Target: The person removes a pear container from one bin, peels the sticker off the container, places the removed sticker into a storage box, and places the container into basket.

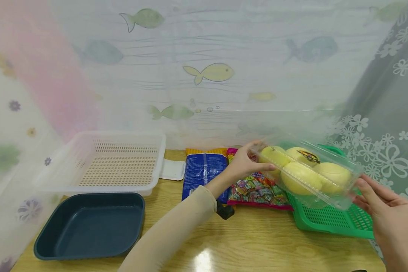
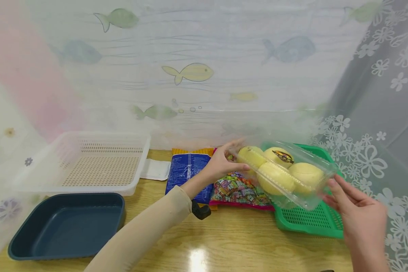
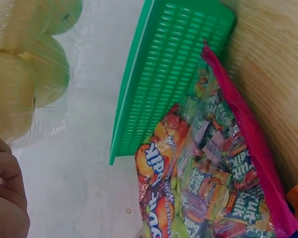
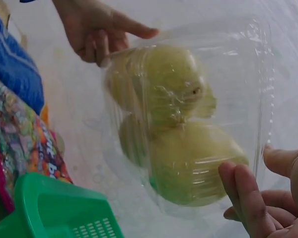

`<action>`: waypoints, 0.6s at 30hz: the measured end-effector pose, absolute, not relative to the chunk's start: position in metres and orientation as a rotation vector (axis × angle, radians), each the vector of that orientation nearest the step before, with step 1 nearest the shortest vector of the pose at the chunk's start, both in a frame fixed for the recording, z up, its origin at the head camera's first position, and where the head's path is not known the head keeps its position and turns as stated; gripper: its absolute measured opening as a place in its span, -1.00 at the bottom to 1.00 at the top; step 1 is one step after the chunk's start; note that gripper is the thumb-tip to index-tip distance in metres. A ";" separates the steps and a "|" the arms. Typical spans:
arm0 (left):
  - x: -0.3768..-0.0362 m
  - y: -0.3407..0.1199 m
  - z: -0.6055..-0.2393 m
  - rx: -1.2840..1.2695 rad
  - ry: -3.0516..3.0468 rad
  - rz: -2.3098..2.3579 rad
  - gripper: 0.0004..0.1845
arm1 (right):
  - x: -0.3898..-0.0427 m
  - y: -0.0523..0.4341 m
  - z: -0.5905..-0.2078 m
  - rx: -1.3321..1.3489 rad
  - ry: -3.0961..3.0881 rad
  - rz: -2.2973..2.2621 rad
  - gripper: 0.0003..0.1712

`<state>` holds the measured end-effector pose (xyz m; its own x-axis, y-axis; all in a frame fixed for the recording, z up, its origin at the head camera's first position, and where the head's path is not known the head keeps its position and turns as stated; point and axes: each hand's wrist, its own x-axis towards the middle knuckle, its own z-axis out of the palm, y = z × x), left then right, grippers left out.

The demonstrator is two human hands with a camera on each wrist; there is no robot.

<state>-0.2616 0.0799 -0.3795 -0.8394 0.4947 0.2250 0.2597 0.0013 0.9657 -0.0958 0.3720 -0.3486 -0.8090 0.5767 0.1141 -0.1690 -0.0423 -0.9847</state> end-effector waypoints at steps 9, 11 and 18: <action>-0.254 0.077 -0.373 0.771 2.194 1.848 0.03 | -0.089 0.358 -0.347 -0.503 -2.138 1.529 -0.37; -0.253 0.077 -0.372 0.778 2.217 1.826 0.03 | -0.085 0.359 -0.351 -0.410 -2.252 1.479 -0.31; -0.251 0.075 -0.369 0.766 2.162 1.842 0.03 | -0.085 0.360 -0.357 -0.220 -2.414 1.437 -0.07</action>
